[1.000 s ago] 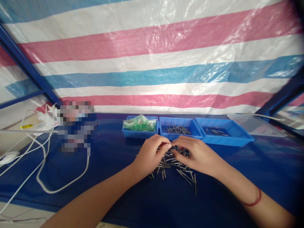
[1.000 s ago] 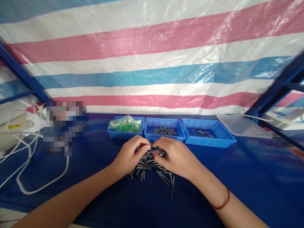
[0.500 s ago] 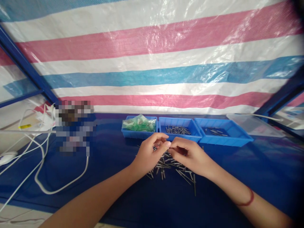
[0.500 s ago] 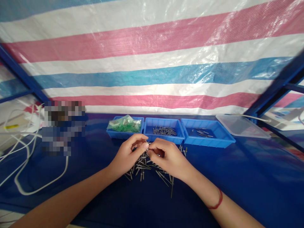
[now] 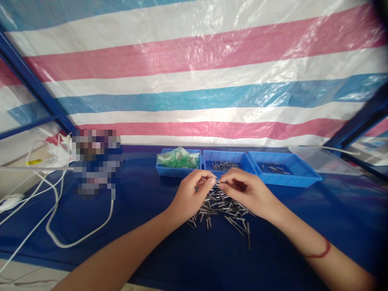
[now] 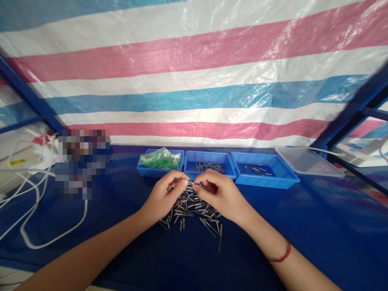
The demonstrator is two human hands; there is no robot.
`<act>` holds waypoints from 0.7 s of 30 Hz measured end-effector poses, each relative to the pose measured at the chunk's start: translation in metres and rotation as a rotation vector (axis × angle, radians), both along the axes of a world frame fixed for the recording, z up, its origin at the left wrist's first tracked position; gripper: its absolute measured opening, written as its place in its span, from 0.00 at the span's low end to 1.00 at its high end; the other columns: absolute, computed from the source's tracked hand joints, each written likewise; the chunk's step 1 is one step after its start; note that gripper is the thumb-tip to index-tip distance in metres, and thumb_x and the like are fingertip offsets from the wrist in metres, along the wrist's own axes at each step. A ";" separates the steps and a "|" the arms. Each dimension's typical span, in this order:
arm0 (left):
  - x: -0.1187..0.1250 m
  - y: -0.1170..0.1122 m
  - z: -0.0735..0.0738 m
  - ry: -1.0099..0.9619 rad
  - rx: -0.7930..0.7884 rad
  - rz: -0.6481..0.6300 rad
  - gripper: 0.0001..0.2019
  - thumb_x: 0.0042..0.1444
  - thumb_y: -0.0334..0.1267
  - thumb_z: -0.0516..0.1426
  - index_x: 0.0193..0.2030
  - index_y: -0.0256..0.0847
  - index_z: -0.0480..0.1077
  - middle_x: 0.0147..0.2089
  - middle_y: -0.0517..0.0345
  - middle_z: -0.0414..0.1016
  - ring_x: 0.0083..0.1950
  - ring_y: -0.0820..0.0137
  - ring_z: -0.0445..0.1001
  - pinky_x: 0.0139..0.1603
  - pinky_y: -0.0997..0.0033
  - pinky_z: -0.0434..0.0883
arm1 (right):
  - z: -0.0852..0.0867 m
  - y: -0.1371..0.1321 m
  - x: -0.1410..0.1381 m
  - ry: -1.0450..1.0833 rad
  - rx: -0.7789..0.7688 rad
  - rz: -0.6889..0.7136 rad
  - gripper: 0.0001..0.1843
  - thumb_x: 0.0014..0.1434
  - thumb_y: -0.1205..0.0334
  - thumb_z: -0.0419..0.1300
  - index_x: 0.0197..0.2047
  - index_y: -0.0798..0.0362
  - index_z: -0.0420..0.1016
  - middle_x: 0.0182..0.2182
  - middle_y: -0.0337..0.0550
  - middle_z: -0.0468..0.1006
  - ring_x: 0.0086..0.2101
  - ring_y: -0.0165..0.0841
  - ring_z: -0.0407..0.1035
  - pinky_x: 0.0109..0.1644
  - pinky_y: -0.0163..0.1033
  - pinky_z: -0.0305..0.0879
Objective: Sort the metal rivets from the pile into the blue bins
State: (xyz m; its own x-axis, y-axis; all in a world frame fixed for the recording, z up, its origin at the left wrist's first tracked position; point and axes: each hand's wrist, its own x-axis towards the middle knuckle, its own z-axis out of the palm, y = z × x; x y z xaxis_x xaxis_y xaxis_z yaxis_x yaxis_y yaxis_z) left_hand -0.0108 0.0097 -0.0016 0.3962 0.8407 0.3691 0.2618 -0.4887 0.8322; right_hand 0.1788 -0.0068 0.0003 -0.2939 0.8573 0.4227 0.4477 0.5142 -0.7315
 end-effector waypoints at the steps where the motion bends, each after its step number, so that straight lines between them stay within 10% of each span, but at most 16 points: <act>1: 0.000 0.000 0.000 0.021 0.020 0.001 0.08 0.63 0.38 0.52 0.42 0.40 0.71 0.42 0.55 0.75 0.41 0.70 0.72 0.43 0.71 0.68 | 0.001 0.000 0.002 0.010 0.008 -0.023 0.09 0.61 0.55 0.56 0.35 0.52 0.72 0.25 0.38 0.65 0.26 0.29 0.60 0.27 0.35 0.58; 5: 0.000 -0.001 0.000 0.209 0.136 -0.010 0.12 0.62 0.37 0.54 0.51 0.42 0.70 0.44 0.55 0.75 0.46 0.67 0.71 0.50 0.65 0.67 | 0.014 0.002 0.021 -0.090 0.097 -0.194 0.11 0.61 0.55 0.55 0.33 0.52 0.71 0.25 0.38 0.67 0.24 0.29 0.59 0.28 0.36 0.58; 11: -0.003 -0.007 -0.005 0.591 0.260 -0.114 0.14 0.61 0.47 0.53 0.50 0.48 0.73 0.52 0.54 0.72 0.55 0.58 0.63 0.52 0.55 0.62 | 0.025 0.011 0.090 -0.555 0.184 -0.843 0.09 0.57 0.55 0.57 0.32 0.51 0.71 0.26 0.44 0.74 0.26 0.36 0.68 0.30 0.40 0.58; 21: -0.002 -0.006 -0.005 0.662 0.279 -0.094 0.07 0.61 0.41 0.55 0.39 0.46 0.75 0.48 0.58 0.74 0.54 0.59 0.62 0.50 0.57 0.60 | 0.016 0.009 0.135 -0.723 0.139 -0.947 0.12 0.56 0.48 0.57 0.30 0.47 0.70 0.22 0.45 0.74 0.17 0.37 0.62 0.23 0.41 0.52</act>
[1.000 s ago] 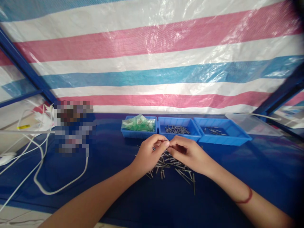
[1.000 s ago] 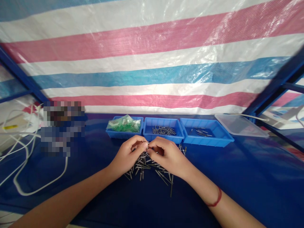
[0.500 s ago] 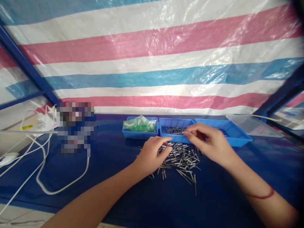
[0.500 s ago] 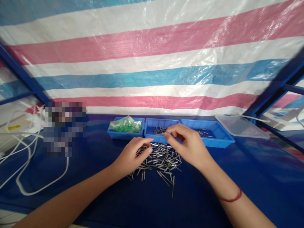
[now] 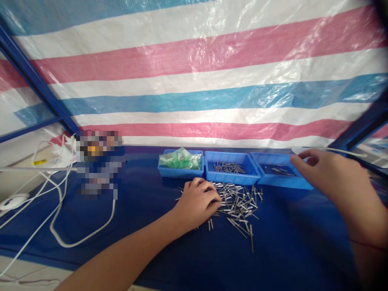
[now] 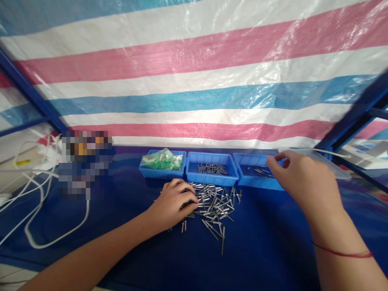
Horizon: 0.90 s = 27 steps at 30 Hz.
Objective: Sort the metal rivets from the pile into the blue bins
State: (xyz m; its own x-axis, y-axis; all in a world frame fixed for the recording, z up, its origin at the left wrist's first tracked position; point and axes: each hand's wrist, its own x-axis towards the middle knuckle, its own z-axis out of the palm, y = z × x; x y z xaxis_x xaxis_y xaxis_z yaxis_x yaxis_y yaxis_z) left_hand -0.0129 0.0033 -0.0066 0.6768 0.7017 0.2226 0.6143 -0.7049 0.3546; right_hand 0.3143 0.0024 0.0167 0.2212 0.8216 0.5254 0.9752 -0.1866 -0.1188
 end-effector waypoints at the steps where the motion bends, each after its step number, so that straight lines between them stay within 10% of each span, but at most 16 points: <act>1: 0.000 0.000 0.000 0.002 0.005 0.001 0.07 0.61 0.40 0.55 0.38 0.46 0.75 0.47 0.59 0.74 0.54 0.60 0.63 0.50 0.57 0.61 | 0.004 -0.001 -0.007 0.006 0.016 0.022 0.12 0.56 0.49 0.57 0.30 0.47 0.71 0.22 0.45 0.74 0.18 0.37 0.64 0.23 0.41 0.53; 12: -0.001 0.002 -0.002 0.013 0.040 -0.013 0.08 0.62 0.41 0.54 0.39 0.45 0.74 0.48 0.58 0.72 0.53 0.60 0.62 0.49 0.59 0.61 | 0.012 -0.006 -0.069 0.190 -0.107 0.615 0.12 0.61 0.54 0.53 0.34 0.49 0.74 0.32 0.43 0.78 0.31 0.37 0.71 0.36 0.43 0.64; 27: 0.000 -0.001 0.002 -0.056 0.065 0.069 0.08 0.64 0.38 0.50 0.39 0.44 0.69 0.46 0.58 0.74 0.52 0.62 0.64 0.48 0.60 0.59 | -0.009 -0.016 -0.127 0.230 -0.310 0.866 0.06 0.57 0.66 0.57 0.37 0.51 0.75 0.29 0.40 0.75 0.29 0.32 0.70 0.35 0.38 0.64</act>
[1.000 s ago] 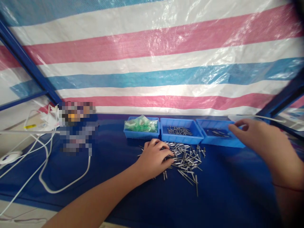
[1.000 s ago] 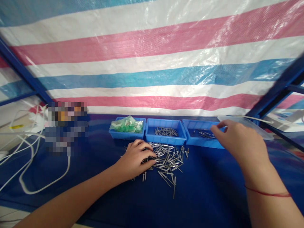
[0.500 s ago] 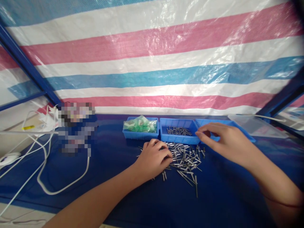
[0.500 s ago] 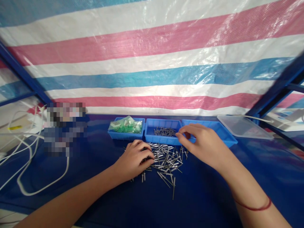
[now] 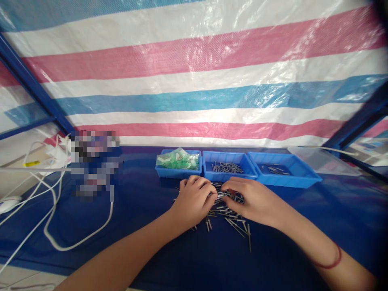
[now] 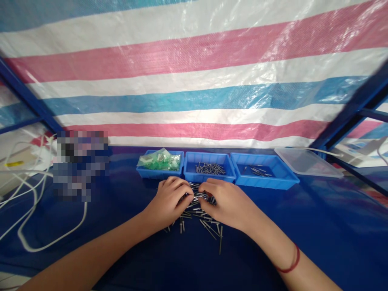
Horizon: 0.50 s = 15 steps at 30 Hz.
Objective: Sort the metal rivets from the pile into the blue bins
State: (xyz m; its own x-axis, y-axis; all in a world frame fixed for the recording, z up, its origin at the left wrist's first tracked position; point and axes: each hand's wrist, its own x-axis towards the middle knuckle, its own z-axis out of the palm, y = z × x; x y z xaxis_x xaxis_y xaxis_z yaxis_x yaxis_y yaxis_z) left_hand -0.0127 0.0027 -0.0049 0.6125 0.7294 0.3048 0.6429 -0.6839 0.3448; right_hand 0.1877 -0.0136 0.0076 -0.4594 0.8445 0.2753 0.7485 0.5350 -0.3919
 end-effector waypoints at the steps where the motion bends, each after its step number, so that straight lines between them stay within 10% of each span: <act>1: 0.000 0.000 0.001 -0.021 -0.005 0.009 0.07 0.64 0.38 0.50 0.39 0.43 0.68 0.45 0.59 0.74 0.51 0.62 0.65 0.48 0.60 0.59 | 0.000 0.000 -0.001 0.020 -0.007 0.006 0.06 0.58 0.66 0.56 0.36 0.51 0.74 0.29 0.40 0.74 0.29 0.32 0.70 0.35 0.38 0.64; 15: 0.001 -0.001 0.002 -0.066 -0.034 -0.025 0.06 0.64 0.37 0.50 0.39 0.42 0.68 0.43 0.58 0.74 0.46 0.65 0.69 0.46 0.65 0.60 | 0.006 -0.002 -0.007 0.281 -0.081 0.008 0.06 0.63 0.64 0.52 0.33 0.51 0.68 0.27 0.37 0.69 0.27 0.28 0.63 0.30 0.35 0.59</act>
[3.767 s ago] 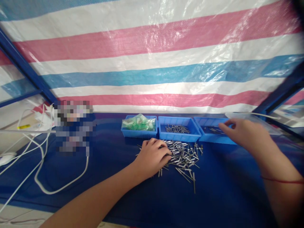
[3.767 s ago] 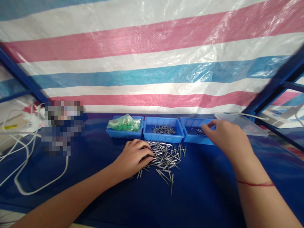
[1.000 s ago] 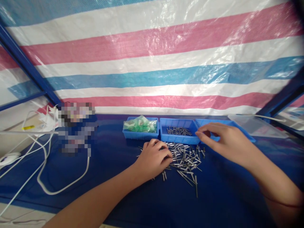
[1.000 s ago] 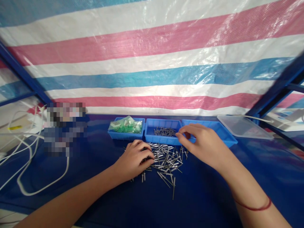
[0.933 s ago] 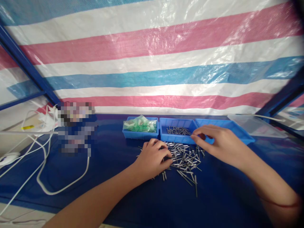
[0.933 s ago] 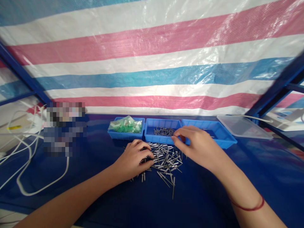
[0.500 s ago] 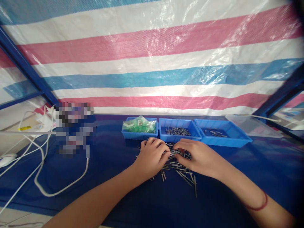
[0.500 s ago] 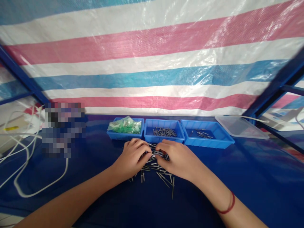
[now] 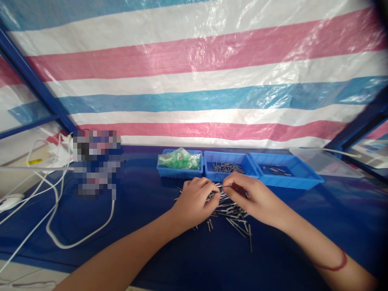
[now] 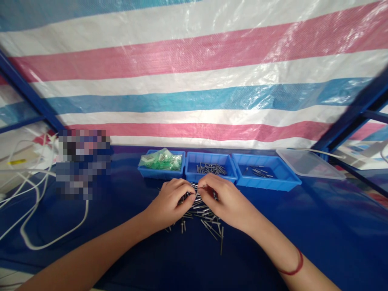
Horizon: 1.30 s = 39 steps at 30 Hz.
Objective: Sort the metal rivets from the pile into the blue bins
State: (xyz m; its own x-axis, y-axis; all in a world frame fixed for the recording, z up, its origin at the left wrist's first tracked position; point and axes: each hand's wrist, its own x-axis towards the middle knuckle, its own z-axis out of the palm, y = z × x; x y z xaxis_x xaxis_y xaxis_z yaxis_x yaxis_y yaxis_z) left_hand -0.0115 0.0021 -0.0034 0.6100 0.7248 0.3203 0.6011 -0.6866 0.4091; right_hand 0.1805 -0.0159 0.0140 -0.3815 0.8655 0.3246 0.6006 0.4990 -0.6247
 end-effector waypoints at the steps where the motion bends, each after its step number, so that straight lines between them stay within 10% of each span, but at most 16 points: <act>1: 0.000 0.001 -0.001 0.000 0.003 -0.015 0.07 0.64 0.38 0.50 0.40 0.42 0.69 0.44 0.58 0.74 0.46 0.65 0.69 0.46 0.65 0.61 | -0.001 0.000 -0.001 0.012 -0.012 0.011 0.06 0.63 0.64 0.52 0.34 0.51 0.68 0.27 0.37 0.69 0.27 0.28 0.63 0.30 0.35 0.59; 14: -0.001 0.005 -0.002 -0.087 -0.043 -0.010 0.05 0.60 0.41 0.57 0.36 0.43 0.70 0.40 0.60 0.74 0.44 0.65 0.69 0.44 0.67 0.61 | -0.001 -0.003 -0.002 0.170 -0.103 -0.046 0.08 0.63 0.58 0.54 0.36 0.51 0.71 0.28 0.38 0.71 0.28 0.30 0.63 0.31 0.35 0.60; 22: -0.003 0.004 0.002 -0.117 -0.009 0.069 0.06 0.60 0.41 0.56 0.40 0.41 0.69 0.42 0.57 0.74 0.48 0.63 0.68 0.48 0.64 0.63 | 0.010 0.003 0.018 -0.097 0.074 -0.053 0.09 0.61 0.61 0.54 0.33 0.50 0.73 0.32 0.40 0.74 0.30 0.30 0.67 0.33 0.36 0.62; 30: -0.004 0.000 -0.005 0.142 0.004 -0.023 0.13 0.59 0.48 0.56 0.46 0.46 0.73 0.51 0.56 0.71 0.53 0.57 0.62 0.47 0.57 0.62 | 0.005 0.023 0.104 -0.442 0.289 -0.764 0.09 0.55 0.56 0.57 0.29 0.50 0.73 0.27 0.45 0.76 0.24 0.36 0.68 0.29 0.40 0.58; 39: -0.002 -0.001 -0.006 0.162 0.046 0.000 0.11 0.63 0.43 0.52 0.37 0.45 0.75 0.48 0.58 0.72 0.52 0.60 0.62 0.45 0.60 0.61 | 0.003 0.026 0.118 -0.484 0.281 -0.786 0.12 0.56 0.53 0.53 0.30 0.51 0.72 0.28 0.50 0.77 0.30 0.44 0.71 0.33 0.44 0.61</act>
State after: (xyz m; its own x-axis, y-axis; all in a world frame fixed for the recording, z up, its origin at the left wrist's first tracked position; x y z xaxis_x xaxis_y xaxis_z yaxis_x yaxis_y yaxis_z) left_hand -0.0138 0.0008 -0.0095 0.6567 0.7113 0.2506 0.6564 -0.7027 0.2745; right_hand 0.2985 0.0100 0.0169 0.1270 0.8453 0.5191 0.9881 -0.0620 -0.1408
